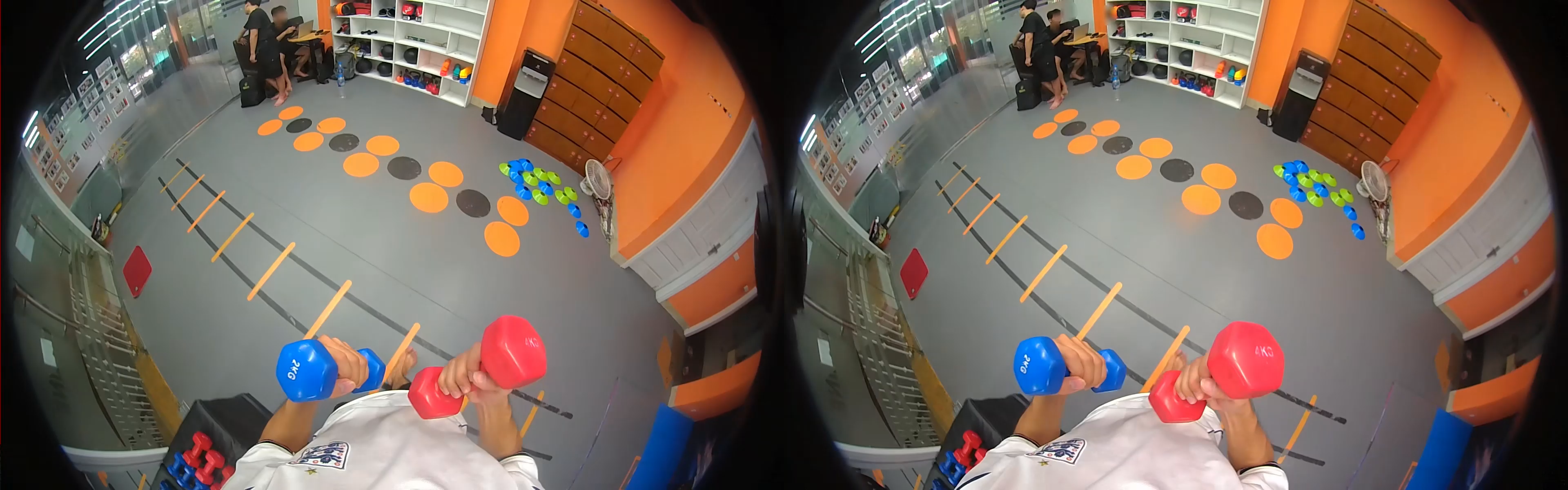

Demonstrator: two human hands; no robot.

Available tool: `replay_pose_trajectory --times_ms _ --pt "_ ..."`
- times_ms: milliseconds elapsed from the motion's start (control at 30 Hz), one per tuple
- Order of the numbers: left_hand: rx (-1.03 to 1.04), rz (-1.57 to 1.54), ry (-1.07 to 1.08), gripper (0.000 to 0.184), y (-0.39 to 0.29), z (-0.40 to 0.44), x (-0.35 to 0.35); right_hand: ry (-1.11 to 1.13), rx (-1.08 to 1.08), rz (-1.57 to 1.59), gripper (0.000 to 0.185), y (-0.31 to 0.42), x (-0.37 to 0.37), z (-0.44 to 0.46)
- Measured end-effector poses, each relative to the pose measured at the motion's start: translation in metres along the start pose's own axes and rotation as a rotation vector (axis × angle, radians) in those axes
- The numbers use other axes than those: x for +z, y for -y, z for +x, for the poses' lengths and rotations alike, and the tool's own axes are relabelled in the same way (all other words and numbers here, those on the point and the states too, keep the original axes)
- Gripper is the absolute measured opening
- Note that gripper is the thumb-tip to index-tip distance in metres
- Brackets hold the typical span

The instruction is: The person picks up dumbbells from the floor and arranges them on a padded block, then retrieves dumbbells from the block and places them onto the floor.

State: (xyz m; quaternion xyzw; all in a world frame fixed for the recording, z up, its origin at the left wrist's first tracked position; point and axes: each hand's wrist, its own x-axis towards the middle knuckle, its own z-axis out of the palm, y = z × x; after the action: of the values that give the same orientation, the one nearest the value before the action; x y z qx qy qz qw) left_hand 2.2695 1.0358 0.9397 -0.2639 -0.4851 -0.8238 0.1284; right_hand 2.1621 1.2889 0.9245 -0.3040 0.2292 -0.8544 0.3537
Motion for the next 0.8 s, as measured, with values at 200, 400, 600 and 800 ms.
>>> replay_pose_trajectory --times_ms 200,400,600,800 --pt "0.000 0.017 -0.074 0.021 0.033 0.101 -0.089 0.014 -0.061 -0.238 0.012 0.041 -0.108 0.117" --pt "0.047 0.014 -0.223 0.024 0.076 0.168 -0.199 0.048 -0.079 -0.302 0.020 0.055 -0.201 0.236" --pt "0.059 0.070 -0.164 0.023 0.098 0.278 -0.331 -0.029 0.067 -0.181 0.028 0.047 -0.272 0.381" --pt "0.036 0.106 -0.170 0.025 0.099 0.399 -0.474 -0.209 0.245 -0.026 0.037 0.045 -0.334 0.531"
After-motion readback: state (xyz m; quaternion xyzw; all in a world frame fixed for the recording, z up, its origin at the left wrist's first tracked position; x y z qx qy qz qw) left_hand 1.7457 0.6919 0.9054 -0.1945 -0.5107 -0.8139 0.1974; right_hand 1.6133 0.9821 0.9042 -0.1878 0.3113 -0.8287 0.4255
